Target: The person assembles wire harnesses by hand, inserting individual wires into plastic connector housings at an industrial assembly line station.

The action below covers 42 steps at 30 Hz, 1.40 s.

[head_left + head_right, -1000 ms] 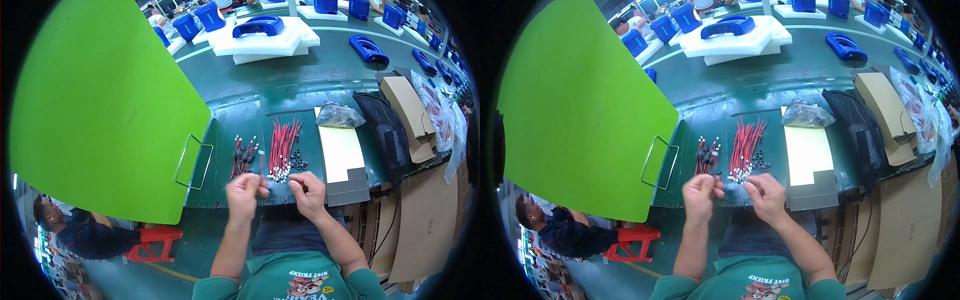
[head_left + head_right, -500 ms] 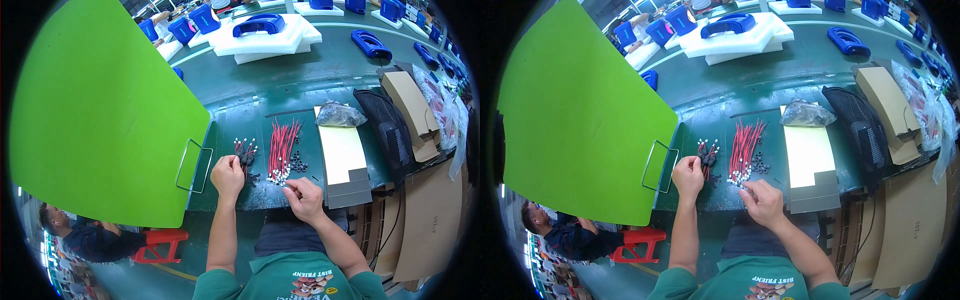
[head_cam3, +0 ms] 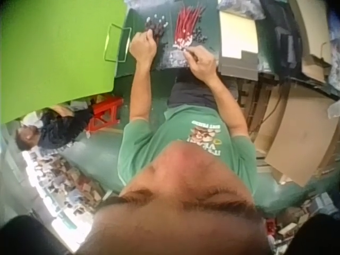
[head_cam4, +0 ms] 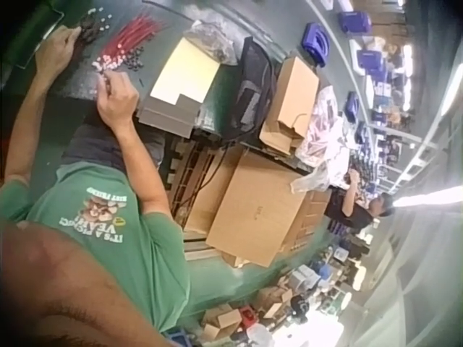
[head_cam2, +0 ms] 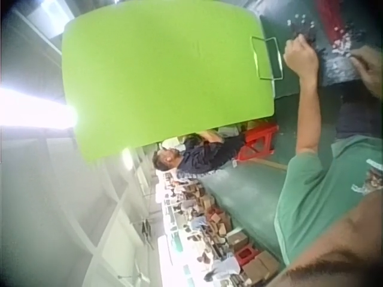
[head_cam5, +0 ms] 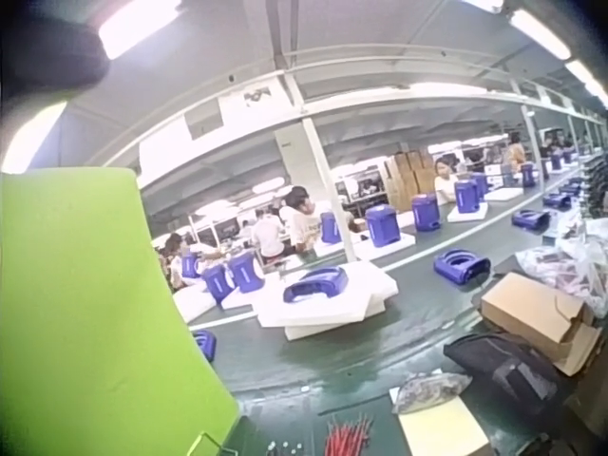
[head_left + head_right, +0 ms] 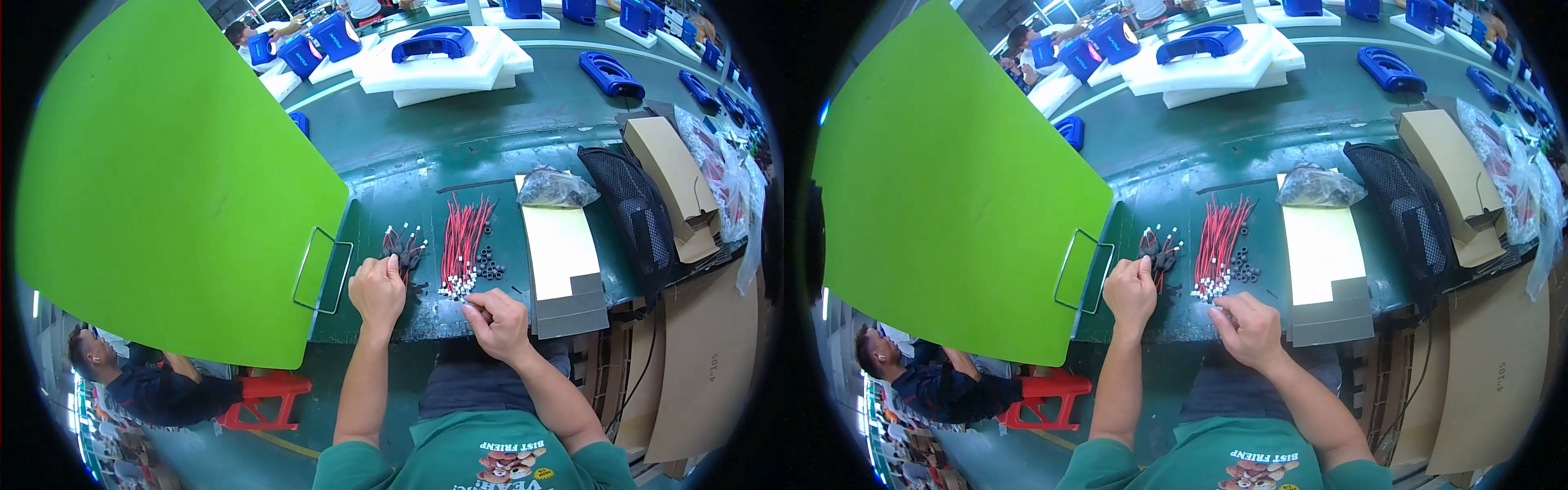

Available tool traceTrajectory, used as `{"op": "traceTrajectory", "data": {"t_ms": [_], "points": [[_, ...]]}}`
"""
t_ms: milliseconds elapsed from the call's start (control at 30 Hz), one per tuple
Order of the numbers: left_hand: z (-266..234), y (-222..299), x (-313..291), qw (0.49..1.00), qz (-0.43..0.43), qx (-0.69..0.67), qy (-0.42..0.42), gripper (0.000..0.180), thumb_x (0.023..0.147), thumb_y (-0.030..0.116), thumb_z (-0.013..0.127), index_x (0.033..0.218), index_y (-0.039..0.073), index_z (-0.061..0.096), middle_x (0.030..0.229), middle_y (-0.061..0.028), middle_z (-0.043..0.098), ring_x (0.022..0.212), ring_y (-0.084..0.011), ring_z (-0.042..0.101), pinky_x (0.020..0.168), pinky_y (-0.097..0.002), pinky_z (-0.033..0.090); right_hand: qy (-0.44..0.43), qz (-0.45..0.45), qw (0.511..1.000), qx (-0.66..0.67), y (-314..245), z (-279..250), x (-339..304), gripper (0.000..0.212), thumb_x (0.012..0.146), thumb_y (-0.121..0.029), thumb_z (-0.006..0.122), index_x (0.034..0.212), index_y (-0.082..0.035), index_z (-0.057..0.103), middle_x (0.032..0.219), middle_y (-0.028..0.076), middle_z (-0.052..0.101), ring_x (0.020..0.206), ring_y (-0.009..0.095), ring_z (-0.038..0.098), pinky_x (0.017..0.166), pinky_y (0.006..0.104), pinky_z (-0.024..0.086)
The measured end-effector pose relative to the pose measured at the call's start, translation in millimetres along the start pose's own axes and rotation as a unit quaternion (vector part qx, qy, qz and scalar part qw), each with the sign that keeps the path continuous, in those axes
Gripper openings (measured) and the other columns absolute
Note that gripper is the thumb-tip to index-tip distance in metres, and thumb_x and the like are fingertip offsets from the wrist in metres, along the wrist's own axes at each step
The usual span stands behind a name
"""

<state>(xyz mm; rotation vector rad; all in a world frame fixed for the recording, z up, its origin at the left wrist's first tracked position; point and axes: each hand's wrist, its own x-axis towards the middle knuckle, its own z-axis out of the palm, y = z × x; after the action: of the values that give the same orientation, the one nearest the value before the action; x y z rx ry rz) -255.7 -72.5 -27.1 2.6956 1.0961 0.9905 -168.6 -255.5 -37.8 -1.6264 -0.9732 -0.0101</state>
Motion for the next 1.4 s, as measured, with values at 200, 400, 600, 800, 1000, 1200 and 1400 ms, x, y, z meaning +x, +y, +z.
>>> {"op": "traceTrajectory", "data": {"t_ms": [200,400,600,800,1000,1200,1400], "points": [[-3,-7,-4,0.994,-0.056,-0.093,-0.012,0.017,0.079,0.022,0.06,0.073,0.008,0.065,0.069,-0.0065,0.058,0.065,-0.0258,0.056,0.056,-0.0378,0.04,-0.009,-0.004,1.0,-0.012,0,0,1,0.008,0.072,-0.01,0.066,0.076,-0.005,0.062,0.062,0.006,0.055,0.044,0.015,0.05,0.042,0.0275,0.038],[-1,-7,-6,0.996,-0.031,-0.085,0.023,0.015,0.08,0.019,0.058,0.078,0.005,0.064,0.071,-0.0074,0.059,0.065,-0.0265,0.057,0.058,-0.0366,0.042,-0.007,-0.005,1.0,-0.021,-1,3,-1,0.008,0.072,-0.011,0.066,0.076,-0.005,0.062,0.061,0.006,0.054,0.044,0.015,0.051,0.042,0.0279,0.038],[-15,0,-15,0.982,-0.023,-0.174,0.074,0.01,0.078,0.01,0.058,0.081,0.001,0.063,0.07,-0.01,0.059,0.061,-0.0237,0.056,0.053,-0.032,0.043,-0.004,-0.001,1.0,-0.015,2,3,-1,0.008,0.072,-0.01,0.066,0.076,-0.004,0.062,0.062,0.006,0.054,0.044,0.016,0.05,0.042,0.028,0.038],[-26,34,-35,0.934,0.007,-0.32,-0.158,0.015,0.068,0.003,0.068,0.082,0.0,0.064,0.067,-0.0053,0.055,0.052,-0.0097,0.05,0.048,-0.0224,0.039,-0.002,-0.023,1.0,-0.012,1,3,0,0.008,0.072,-0.003,0.065,0.078,-0.002,0.062,0.061,0.006,0.054,0.044,0.011,0.046,0.041,0.0241,0.035],[-8,26,-37,0.958,0.032,-0.249,-0.142,0.014,0.066,0.004,0.068,0.08,0.002,0.064,0.071,-0.0078,0.057,0.059,-0.0193,0.056,0.053,-0.0288,0.044,0.0,-0.008,1.0,-0.013,-1,2,0,0.006,0.072,-0.007,0.065,0.077,-0.004,0.062,0.062,0.006,0.054,0.045,0.015,0.05,0.042,0.0275,0.038],[-7,22,-32,0.962,0.073,-0.227,-0.134,0.01,0.067,0.004,0.067,0.076,0.001,0.064,0.068,-0.0086,0.057,0.06,-0.0197,0.056,0.055,-0.0291,0.044,0.001,-0.007,1.0,-0.004,-8,1,-1,0.007,0.072,-0.007,0.065,0.077,-0.003,0.062,0.061,0.006,0.053,0.044,0.014,0.048,0.042,0.0273,0.037],[-30,31,-45,0.948,0.024,-0.301,-0.097,0.007,0.072,0.003,0.066,0.076,-0.002,0.063,0.065,-0.0083,0.057,0.051,-0.0143,0.053,0.047,-0.0252,0.042,-0.012,0.015,1.0,0.003,0,-2,-5,0.008,0.073,-0.008,0.065,0.079,-0.002,0.063,0.063,0.006,0.056,0.044,0.012,0.048,0.043,0.027,0.038]]}}
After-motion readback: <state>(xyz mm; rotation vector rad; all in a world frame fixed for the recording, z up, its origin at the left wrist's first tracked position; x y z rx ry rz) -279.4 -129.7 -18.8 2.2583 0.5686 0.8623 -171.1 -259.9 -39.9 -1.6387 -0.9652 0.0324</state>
